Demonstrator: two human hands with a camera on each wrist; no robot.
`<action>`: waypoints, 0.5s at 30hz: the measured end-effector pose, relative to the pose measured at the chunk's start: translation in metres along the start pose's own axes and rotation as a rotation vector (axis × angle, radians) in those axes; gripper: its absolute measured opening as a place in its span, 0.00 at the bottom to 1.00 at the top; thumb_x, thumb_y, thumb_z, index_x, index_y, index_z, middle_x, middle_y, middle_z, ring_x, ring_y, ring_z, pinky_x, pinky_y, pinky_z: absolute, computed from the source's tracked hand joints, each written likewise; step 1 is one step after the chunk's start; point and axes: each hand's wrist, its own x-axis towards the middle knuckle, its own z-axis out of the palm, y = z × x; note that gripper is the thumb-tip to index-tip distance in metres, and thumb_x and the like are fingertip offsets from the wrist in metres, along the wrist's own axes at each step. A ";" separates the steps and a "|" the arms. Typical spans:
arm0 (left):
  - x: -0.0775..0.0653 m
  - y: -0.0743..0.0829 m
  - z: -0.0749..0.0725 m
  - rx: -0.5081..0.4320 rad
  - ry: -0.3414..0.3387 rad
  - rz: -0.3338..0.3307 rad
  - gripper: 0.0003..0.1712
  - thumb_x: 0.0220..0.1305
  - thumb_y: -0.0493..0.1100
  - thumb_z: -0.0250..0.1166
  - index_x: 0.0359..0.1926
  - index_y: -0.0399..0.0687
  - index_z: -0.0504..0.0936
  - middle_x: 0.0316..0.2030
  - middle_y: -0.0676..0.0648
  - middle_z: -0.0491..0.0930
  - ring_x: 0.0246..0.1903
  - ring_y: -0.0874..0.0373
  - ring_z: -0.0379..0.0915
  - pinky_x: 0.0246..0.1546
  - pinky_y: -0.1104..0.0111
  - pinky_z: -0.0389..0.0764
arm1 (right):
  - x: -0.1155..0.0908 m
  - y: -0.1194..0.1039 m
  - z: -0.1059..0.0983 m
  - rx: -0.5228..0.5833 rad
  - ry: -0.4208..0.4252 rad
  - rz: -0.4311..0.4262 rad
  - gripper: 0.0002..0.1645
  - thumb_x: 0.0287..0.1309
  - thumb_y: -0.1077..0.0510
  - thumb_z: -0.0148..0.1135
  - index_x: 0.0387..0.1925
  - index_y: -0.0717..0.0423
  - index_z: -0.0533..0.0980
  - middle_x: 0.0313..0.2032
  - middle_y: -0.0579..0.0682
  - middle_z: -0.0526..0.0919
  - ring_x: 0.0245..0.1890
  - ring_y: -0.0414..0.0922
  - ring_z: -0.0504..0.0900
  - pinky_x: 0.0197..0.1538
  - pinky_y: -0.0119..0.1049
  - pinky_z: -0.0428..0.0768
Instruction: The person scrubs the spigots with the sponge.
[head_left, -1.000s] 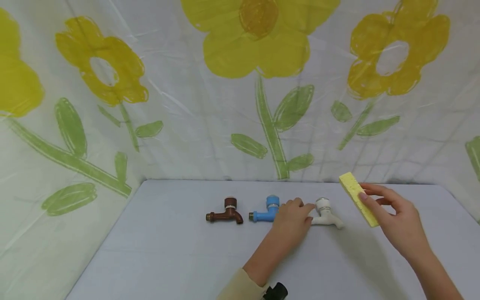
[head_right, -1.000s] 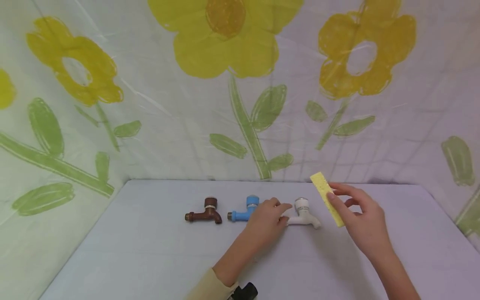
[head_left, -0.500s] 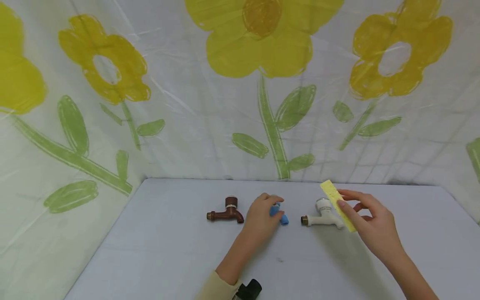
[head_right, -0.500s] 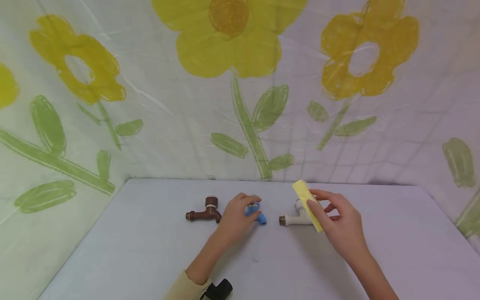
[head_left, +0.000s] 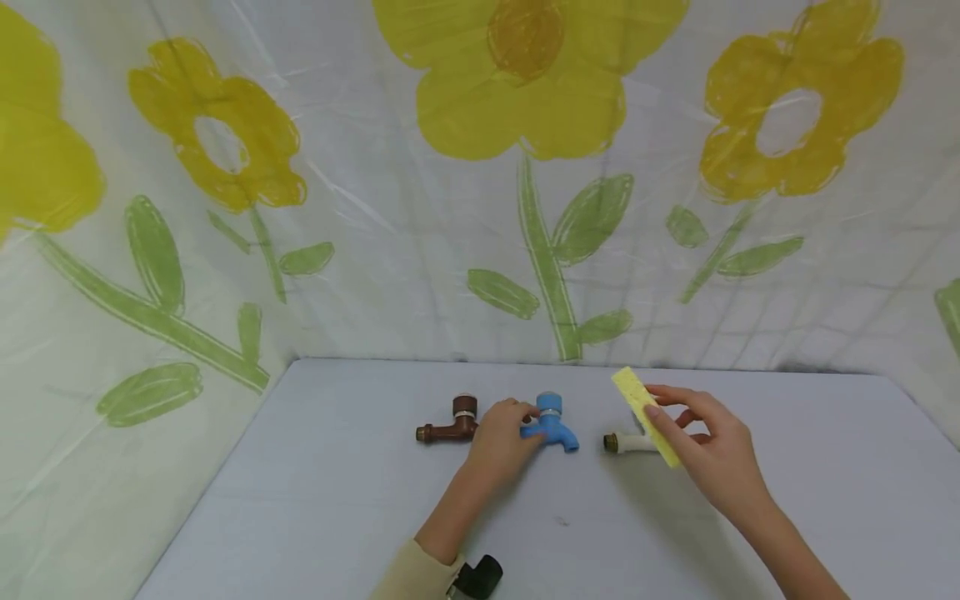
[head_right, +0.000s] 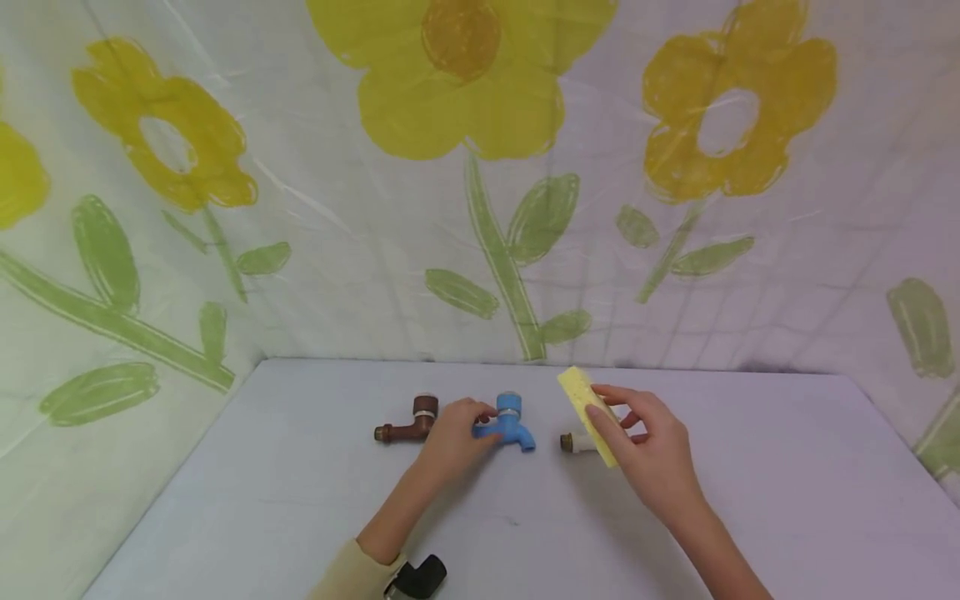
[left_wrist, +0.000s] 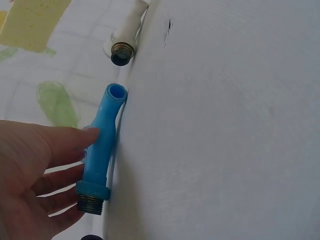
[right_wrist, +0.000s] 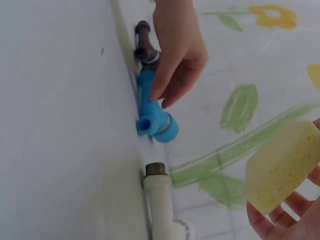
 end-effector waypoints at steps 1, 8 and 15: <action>0.000 -0.001 0.001 0.005 -0.011 -0.001 0.17 0.65 0.43 0.76 0.52 0.41 0.88 0.44 0.44 0.86 0.48 0.48 0.82 0.50 0.58 0.84 | 0.001 -0.001 0.002 0.005 0.000 -0.004 0.18 0.72 0.54 0.69 0.60 0.49 0.84 0.51 0.32 0.82 0.38 0.36 0.74 0.26 0.30 0.82; 0.000 -0.007 0.007 0.014 -0.071 0.014 0.19 0.65 0.42 0.76 0.53 0.36 0.89 0.45 0.41 0.85 0.51 0.46 0.80 0.53 0.57 0.83 | 0.006 -0.011 0.011 0.025 -0.008 0.005 0.18 0.72 0.54 0.68 0.60 0.52 0.84 0.52 0.49 0.84 0.38 0.37 0.74 0.26 0.31 0.82; -0.002 -0.008 0.008 -0.009 -0.056 0.051 0.18 0.66 0.42 0.75 0.53 0.35 0.89 0.45 0.41 0.84 0.50 0.45 0.79 0.51 0.58 0.83 | 0.010 -0.016 0.016 0.047 0.001 0.004 0.19 0.72 0.56 0.69 0.61 0.52 0.84 0.53 0.54 0.85 0.38 0.37 0.73 0.25 0.30 0.79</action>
